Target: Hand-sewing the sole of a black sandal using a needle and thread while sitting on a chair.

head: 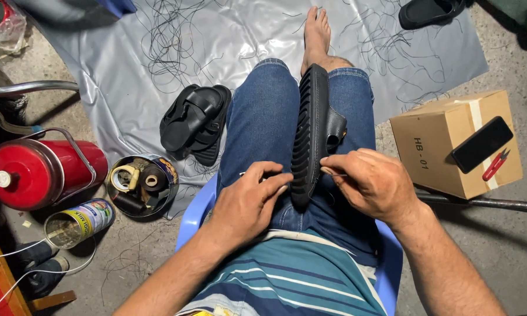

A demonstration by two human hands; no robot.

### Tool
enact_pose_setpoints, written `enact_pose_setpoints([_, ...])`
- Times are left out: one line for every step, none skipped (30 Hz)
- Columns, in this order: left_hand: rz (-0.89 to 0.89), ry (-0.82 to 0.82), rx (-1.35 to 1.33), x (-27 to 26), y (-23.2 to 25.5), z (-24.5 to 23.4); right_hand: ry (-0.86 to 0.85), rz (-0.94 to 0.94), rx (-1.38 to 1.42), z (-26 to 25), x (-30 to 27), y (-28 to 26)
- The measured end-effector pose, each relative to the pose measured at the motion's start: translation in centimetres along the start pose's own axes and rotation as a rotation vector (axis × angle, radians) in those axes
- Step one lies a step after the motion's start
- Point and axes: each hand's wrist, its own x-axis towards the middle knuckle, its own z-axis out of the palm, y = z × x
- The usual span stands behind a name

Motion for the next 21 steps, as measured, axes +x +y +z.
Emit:
enact_pose_setpoints([-0.002,-0.058,0.020,0.0,-0.1,-0.4,0.010,-0.011,-0.025,0.1,0.0,0.0])
enact_pose_setpoints([-0.004,-0.057,0.022,0.4,0.4,-1.4,0.010,-0.012,-0.023,0.2,0.0,0.1])
enact_pose_setpoints([0.073,-0.157,-0.263,0.7,0.9,-2.4,0.022,-0.021,-0.013,0.3,-0.1,0.2])
enact_pose_setpoints([0.155,-0.257,-0.550,1.2,1.4,-3.4,0.037,-0.028,-0.006,0.4,-0.1,0.3])
enact_pose_setpoints([0.157,-0.258,-0.548,0.7,1.2,-4.1,0.040,-0.029,-0.006,0.2,0.2,0.4])
enact_pose_setpoints([0.093,-0.361,-0.847,0.1,1.2,-4.7,-0.005,-0.086,-0.010,0.0,0.2,0.3])
enact_pose_setpoints([0.023,-0.462,-1.144,-0.6,1.1,-5.4,-0.050,-0.143,-0.014,-0.2,0.2,0.3])
enact_pose_setpoints([0.021,-0.456,-1.144,-0.2,1.4,-4.8,-0.053,-0.146,-0.011,-0.2,0.1,0.3])
enact_pose_setpoints([-0.085,-0.381,-1.072,0.1,1.7,-4.3,-0.050,-0.143,-0.043,-0.1,0.0,0.3])
enact_pose_setpoints([-0.183,-0.310,-0.993,0.6,2.0,-3.9,-0.040,-0.140,-0.078,0.0,0.0,0.3])
enact_pose_setpoints([-0.178,-0.307,-0.989,0.9,1.9,-3.0,-0.036,-0.146,-0.080,0.0,0.2,0.3])
enact_pose_setpoints([-0.275,-0.204,-0.727,1.1,1.9,-2.1,-0.024,-0.160,-0.060,0.1,0.2,0.3])
enact_pose_setpoints([-0.366,-0.104,-0.462,1.4,1.9,-1.1,-0.012,-0.175,-0.040,0.1,0.1,0.3])
enact_pose_setpoints([-0.368,-0.105,-0.463,1.3,1.6,-0.4,-0.014,-0.173,-0.039,0.2,0.1,0.3])
enact_pose_setpoints([-0.316,-0.093,-0.352,1.3,1.2,0.2,0.000,-0.194,-0.046,0.2,0.1,0.2])
enact_pose_setpoints([-0.267,-0.083,-0.241,1.1,0.9,0.8,0.013,-0.213,-0.050,0.3,0.1,0.2])
enact_pose_setpoints([-0.272,-0.086,-0.243,1.2,-0.1,1.0,0.010,-0.208,-0.047,0.7,-0.2,0.3])
enact_pose_setpoints([-0.147,-0.110,-0.220,1.2,-0.9,1.2,0.021,-0.221,-0.025,1.0,-0.4,0.4])
enact_pose_setpoints([-0.022,-0.135,-0.197,1.3,-1.8,1.4,0.033,-0.233,-0.003,1.3,-0.6,0.5])
enact_pose_setpoints([-0.025,-0.137,-0.196,1.1,-2.4,1.4,0.033,-0.231,0.000,1.5,-0.8,0.4])
enact_pose_setpoints([0.004,-0.199,-0.157,0.9,-2.9,1.3,0.056,-0.211,0.021,1.8,-1.1,0.2])
